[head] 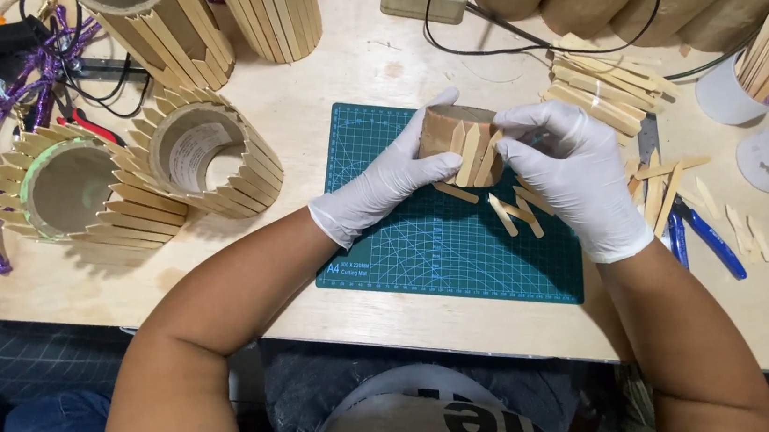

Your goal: Attaching thin wooden strips to a cardboard cylinder using a hot glue gun.

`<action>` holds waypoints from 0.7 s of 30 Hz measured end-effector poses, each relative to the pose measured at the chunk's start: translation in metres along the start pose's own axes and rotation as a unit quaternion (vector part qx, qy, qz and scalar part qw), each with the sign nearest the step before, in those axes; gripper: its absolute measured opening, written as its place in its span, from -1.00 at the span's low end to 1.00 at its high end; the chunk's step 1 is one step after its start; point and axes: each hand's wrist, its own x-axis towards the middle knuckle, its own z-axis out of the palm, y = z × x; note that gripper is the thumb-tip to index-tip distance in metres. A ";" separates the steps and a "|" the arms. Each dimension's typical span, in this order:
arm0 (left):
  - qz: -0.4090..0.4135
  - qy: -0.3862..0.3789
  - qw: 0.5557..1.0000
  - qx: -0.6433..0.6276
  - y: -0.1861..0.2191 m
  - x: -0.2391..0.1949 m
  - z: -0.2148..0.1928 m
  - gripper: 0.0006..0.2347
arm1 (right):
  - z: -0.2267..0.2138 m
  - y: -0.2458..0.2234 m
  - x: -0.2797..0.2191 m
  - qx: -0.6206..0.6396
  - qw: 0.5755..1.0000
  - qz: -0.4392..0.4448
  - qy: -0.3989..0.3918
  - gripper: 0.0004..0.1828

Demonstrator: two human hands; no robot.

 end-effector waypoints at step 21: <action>-0.003 0.029 0.999 -0.027 0.002 0.001 0.001 -0.36 | -0.006 0.018 -0.009 -0.151 0.974 -0.155 -0.061 -0.27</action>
